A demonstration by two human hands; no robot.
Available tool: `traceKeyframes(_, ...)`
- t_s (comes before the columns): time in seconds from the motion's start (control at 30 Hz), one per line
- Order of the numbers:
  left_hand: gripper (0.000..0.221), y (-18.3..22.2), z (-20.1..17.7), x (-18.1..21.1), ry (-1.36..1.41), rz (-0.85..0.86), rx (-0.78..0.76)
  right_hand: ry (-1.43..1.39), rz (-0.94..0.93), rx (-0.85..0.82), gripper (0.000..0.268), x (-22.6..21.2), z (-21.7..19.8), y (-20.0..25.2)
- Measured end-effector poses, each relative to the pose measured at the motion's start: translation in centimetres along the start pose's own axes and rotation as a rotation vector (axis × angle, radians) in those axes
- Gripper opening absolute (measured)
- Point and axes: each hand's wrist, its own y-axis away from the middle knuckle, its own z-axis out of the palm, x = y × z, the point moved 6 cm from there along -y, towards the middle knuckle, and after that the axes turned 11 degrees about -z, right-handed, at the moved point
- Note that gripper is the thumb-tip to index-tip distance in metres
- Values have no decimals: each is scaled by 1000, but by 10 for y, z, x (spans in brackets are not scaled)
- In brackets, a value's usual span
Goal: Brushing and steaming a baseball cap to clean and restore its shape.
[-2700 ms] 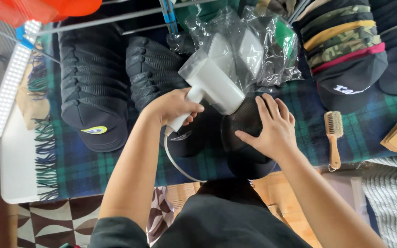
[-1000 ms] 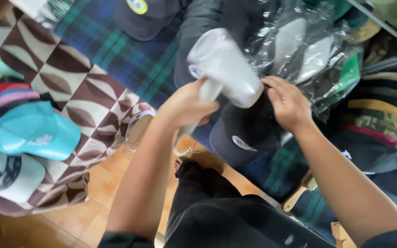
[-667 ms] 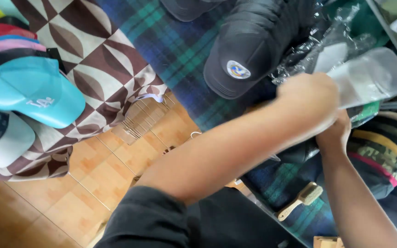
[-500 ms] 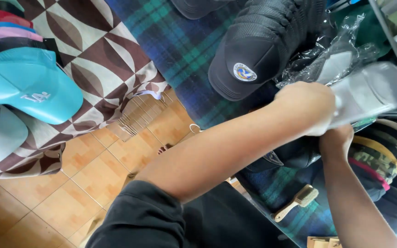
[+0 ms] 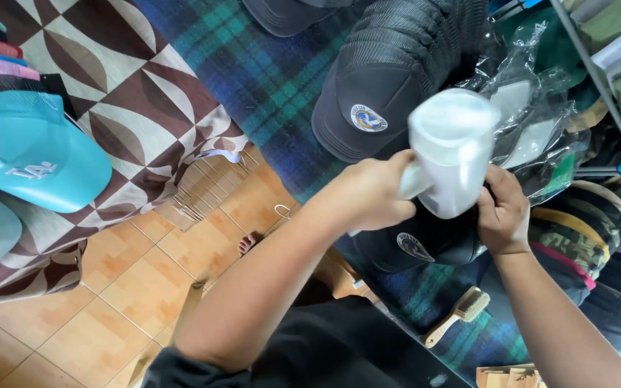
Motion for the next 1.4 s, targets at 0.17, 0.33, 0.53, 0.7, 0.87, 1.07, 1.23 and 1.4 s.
traceKeyframes(0.17,80,23,5,-48,433,-286,-71,-11,50,11,31,-17,-3,-9)
traceKeyframes(0.33,63,53,60,-74,735,-444,-44,-5,28,11,31,-18,-2,-7)
traceKeyframes(0.53,73,78,152,-93,898,-557,203,-10,-34,52,30,3,-3,6)
traceKeyframes(0.7,69,96,211,-65,999,-554,478,78,-531,88,40,-7,0,7)
traceKeyframes(0.87,36,97,250,-58,1159,-512,638,96,-559,-15,44,-1,13,6)
traceKeyframes(1.07,43,110,270,-29,1107,-518,653,87,-516,-61,53,-1,7,15)
traceKeyframes(1.23,59,88,240,-51,1208,-465,710,117,-494,-141,51,-4,11,13)
traceKeyframes(1.4,54,95,269,-34,1388,-442,642,120,-348,-199,52,-7,10,9)
